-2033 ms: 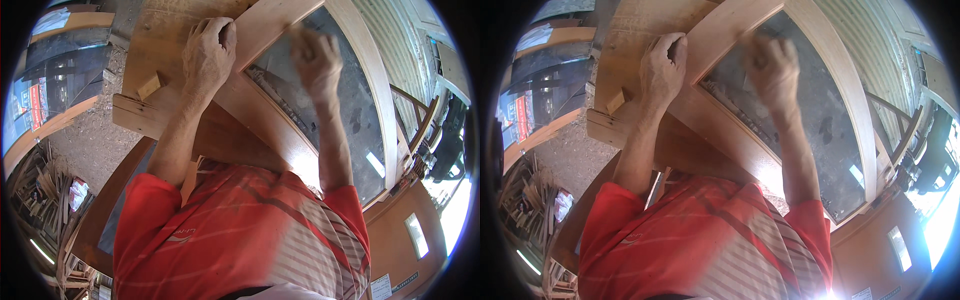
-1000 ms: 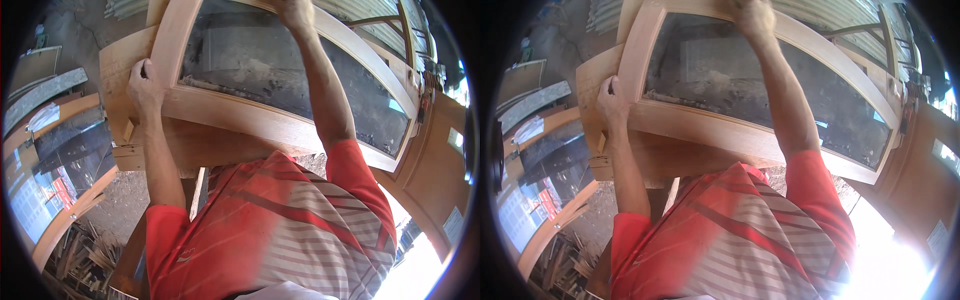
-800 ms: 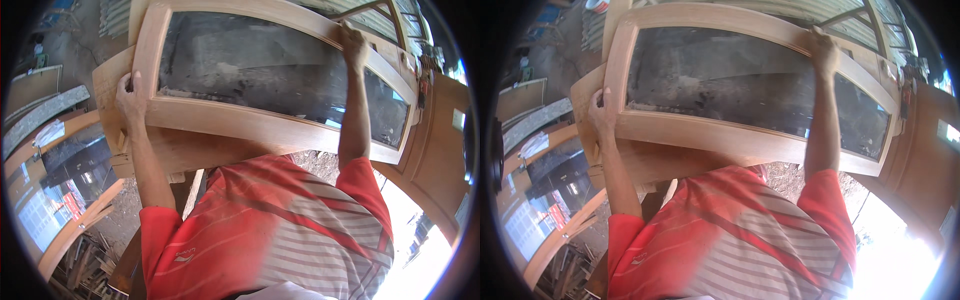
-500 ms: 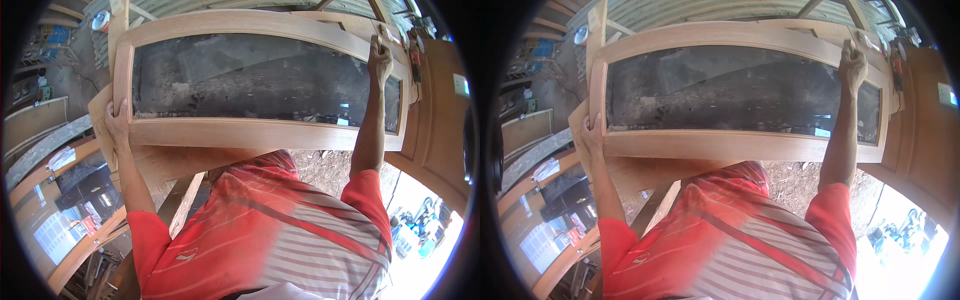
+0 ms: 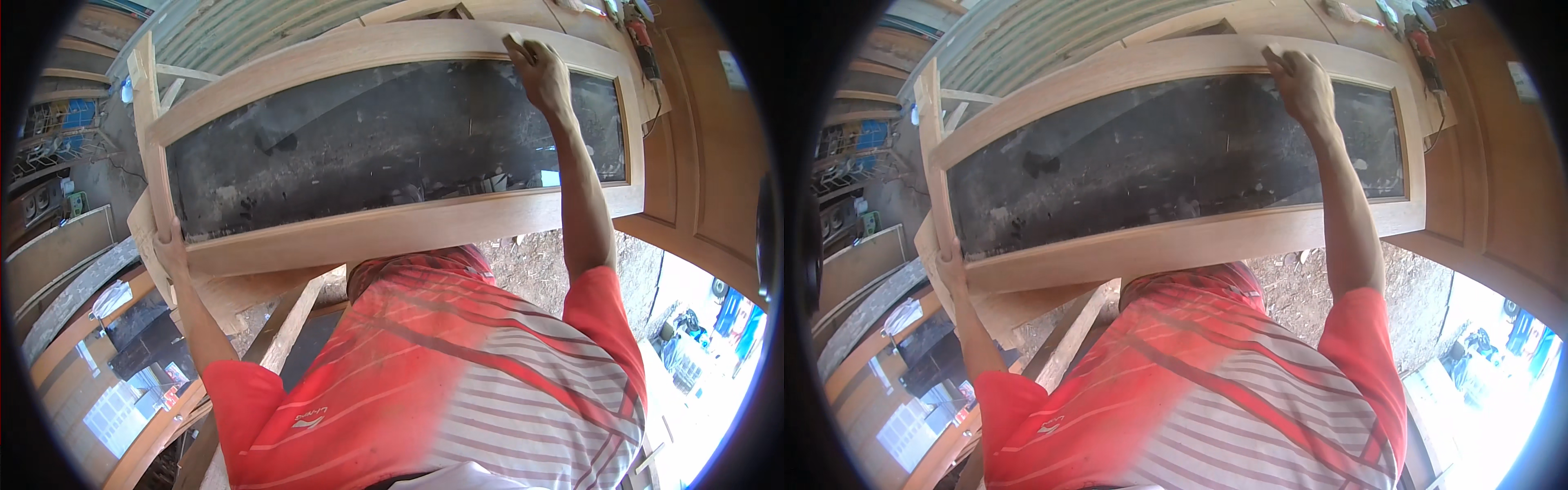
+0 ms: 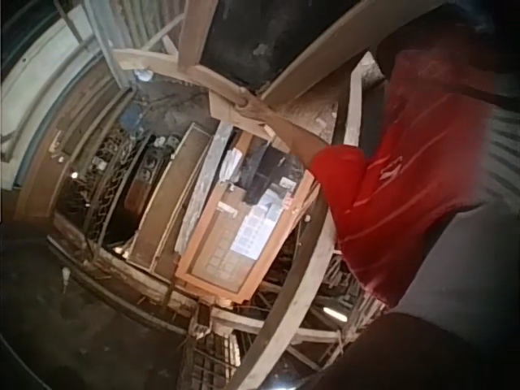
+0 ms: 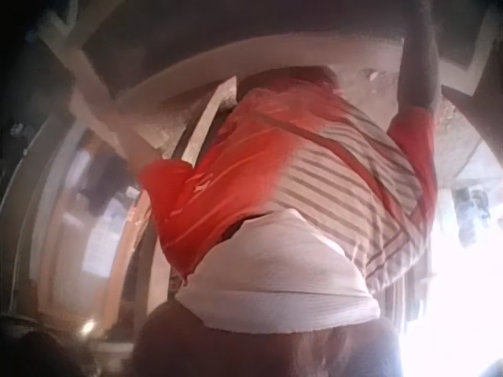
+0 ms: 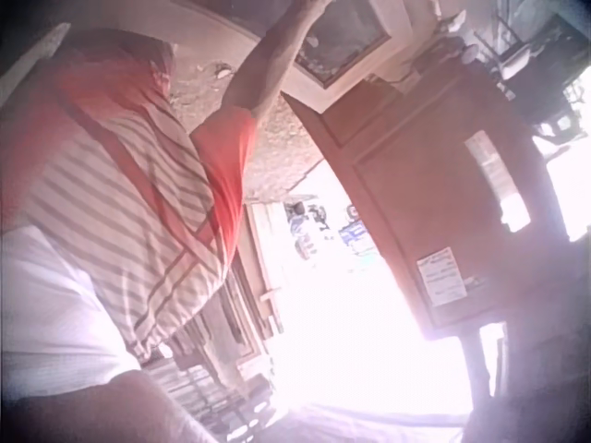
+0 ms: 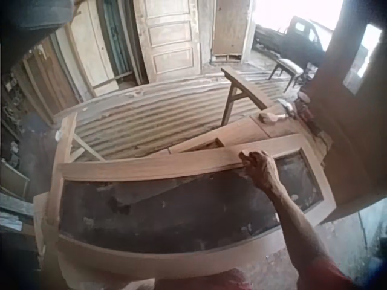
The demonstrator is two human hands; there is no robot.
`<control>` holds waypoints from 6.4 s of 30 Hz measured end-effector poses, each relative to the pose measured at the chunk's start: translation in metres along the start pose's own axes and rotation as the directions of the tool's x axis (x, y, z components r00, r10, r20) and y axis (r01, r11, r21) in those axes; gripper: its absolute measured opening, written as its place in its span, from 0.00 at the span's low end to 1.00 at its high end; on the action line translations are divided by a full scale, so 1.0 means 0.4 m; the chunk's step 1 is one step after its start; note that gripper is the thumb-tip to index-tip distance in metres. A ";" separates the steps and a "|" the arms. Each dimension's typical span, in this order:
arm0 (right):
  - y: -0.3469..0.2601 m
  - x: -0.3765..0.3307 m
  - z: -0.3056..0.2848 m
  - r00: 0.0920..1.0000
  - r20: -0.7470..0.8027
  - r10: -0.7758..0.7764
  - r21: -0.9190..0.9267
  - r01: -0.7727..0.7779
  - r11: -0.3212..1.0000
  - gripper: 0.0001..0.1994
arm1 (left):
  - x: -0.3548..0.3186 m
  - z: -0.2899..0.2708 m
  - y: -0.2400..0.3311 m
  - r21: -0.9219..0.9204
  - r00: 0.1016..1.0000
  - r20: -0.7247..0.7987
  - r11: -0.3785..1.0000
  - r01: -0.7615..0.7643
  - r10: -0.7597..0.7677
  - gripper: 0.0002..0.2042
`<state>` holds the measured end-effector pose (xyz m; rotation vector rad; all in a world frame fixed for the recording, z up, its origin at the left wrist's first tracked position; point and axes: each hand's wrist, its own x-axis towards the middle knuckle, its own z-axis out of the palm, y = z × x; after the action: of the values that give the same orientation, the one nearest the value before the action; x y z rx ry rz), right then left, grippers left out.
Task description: The person cleans a wooden cabinet door by hand and using a brush. The person wipes the glass and wood frame, brushes sawdust out of the corners and crevices, and then carries the door to another part of the workshop.
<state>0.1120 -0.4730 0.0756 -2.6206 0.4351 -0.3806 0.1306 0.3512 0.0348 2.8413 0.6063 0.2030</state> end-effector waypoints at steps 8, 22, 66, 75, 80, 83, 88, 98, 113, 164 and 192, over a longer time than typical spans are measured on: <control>0.154 -0.245 -0.168 0.850 -0.147 0.506 0.351 -0.433 0.830 0.27 | -0.020 0.018 0.032 -0.107 0.999 -0.003 0.993 0.045 -0.046 0.44; 0.392 -0.731 -0.230 0.405 -0.568 0.716 0.479 -0.545 0.688 0.27 | -0.031 0.017 0.067 -0.026 0.999 -0.037 0.999 -0.033 0.032 0.43; 0.792 -0.710 -0.378 0.616 -0.340 0.710 0.745 -0.284 0.603 0.28 | -0.916 0.075 0.782 0.072 0.723 0.113 0.720 -0.690 0.681 0.46; 0.969 -0.676 -0.311 0.671 -0.256 0.696 0.630 -0.430 0.646 0.24 | -0.911 0.056 0.791 -0.006 0.725 0.057 0.726 -0.688 0.687 0.45; 0.989 -0.687 -0.329 0.724 -0.224 0.652 0.219 -0.615 0.758 0.26 | -0.886 0.030 0.786 -0.140 0.635 0.083 0.640 -0.755 0.768 0.43; 0.832 -0.613 -0.368 0.362 -0.152 0.920 0.699 -0.618 0.359 0.28 | -0.871 0.059 0.759 -0.172 0.615 0.008 0.607 -0.776 0.789 0.45; 0.936 -0.618 -0.333 0.407 -0.391 0.825 0.567 -0.600 0.564 0.27 | -0.854 0.077 0.741 -0.103 0.526 0.033 0.526 -0.844 0.850 0.42; 0.884 -0.609 -0.323 0.471 -0.434 0.768 0.556 -0.531 0.640 0.22 | -0.882 0.046 0.782 0.080 0.540 0.099 0.534 -0.841 0.836 0.39; 0.874 -0.613 -0.349 0.642 -0.296 0.707 0.794 -0.246 0.556 0.14 | -0.912 0.030 0.807 0.196 0.534 0.196 0.501 -0.843 0.822 0.31; 0.540 -0.608 -0.208 0.374 -0.197 0.906 0.846 -0.402 0.350 0.25 | -0.224 0.193 1.199 -0.319 0.541 0.019 0.518 -0.793 0.840 0.30; 0.868 0.585 -0.234 0.949 0.152 -0.276 -0.209 0.304 0.929 0.25 | -0.932 0.131 1.004 -0.109 0.966 -0.081 0.961 -0.252 0.244 0.21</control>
<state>0.2115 -0.8882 0.0355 -2.9247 0.0490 -0.2770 -0.0424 -0.1709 0.0524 2.7967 0.2372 0.3658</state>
